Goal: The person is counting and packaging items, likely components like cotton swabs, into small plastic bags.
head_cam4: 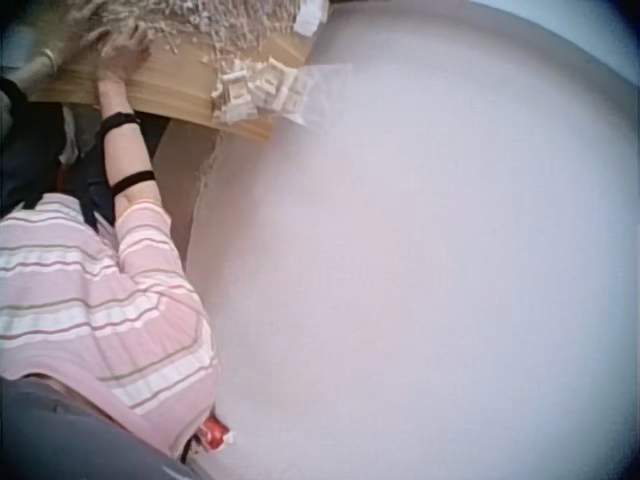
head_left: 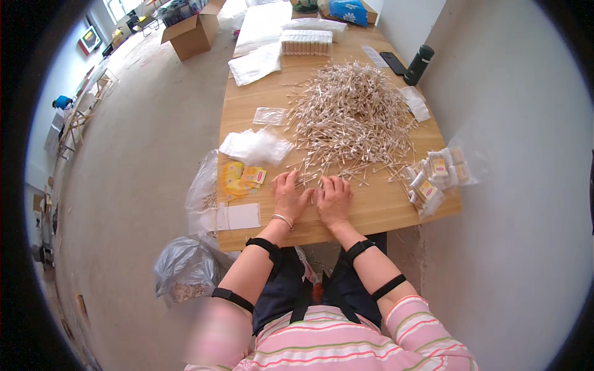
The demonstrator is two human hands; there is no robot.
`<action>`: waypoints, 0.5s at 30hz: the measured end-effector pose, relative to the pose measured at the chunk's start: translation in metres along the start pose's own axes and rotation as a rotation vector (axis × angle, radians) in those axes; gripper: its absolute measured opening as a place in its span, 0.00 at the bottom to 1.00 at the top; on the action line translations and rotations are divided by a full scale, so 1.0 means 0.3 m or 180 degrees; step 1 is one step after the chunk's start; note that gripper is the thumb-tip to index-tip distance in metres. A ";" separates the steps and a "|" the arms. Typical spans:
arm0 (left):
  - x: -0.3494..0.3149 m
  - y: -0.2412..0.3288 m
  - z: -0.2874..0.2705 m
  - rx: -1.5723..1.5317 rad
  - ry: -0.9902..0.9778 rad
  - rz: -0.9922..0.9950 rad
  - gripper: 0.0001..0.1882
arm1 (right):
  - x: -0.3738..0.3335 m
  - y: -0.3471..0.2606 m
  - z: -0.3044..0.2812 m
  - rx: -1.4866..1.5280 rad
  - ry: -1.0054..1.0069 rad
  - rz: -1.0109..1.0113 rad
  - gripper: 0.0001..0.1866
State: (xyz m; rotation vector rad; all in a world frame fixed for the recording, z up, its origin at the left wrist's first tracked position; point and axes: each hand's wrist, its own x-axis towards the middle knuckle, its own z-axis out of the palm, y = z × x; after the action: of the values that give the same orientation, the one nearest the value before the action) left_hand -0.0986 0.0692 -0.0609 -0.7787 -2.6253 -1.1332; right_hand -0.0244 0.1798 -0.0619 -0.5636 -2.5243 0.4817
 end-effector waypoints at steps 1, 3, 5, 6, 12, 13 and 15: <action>0.000 0.014 -0.014 0.0006 -0.0040 -0.0015 0.26 | 0.002 0.016 0.011 -0.0032 0.0093 0.0083 0.15; -0.016 -0.009 -0.020 -0.0080 -0.0031 -0.0072 0.24 | 0.006 0.030 0.025 0.0026 0.0229 0.0203 0.13; -0.042 -0.039 -0.035 -0.0155 -0.0007 -0.0135 0.22 | 0.006 0.021 0.033 0.0097 0.0360 0.0310 0.12; -0.051 -0.038 -0.044 -0.0218 0.0036 -0.0098 0.19 | 0.005 0.018 0.034 0.0037 0.0411 0.0406 0.11; -0.110 -0.068 -0.102 -0.0484 0.0050 0.0213 0.09 | 0.003 0.016 0.012 -0.0065 0.0246 0.0397 0.14; -0.118 -0.068 -0.108 -0.0529 0.0047 0.0318 0.07 | 0.003 0.011 0.004 -0.0024 0.0139 0.0350 0.16; -0.130 -0.067 -0.116 -0.0485 0.0094 0.0335 0.07 | -0.002 -0.002 -0.021 0.0037 0.0102 -0.0050 0.18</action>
State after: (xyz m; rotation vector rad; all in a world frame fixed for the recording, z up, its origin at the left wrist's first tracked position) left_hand -0.0776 0.0174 -0.0634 -0.9098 -2.4645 -1.3157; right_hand -0.0208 0.1803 -0.0565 -0.5426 -2.4920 0.4778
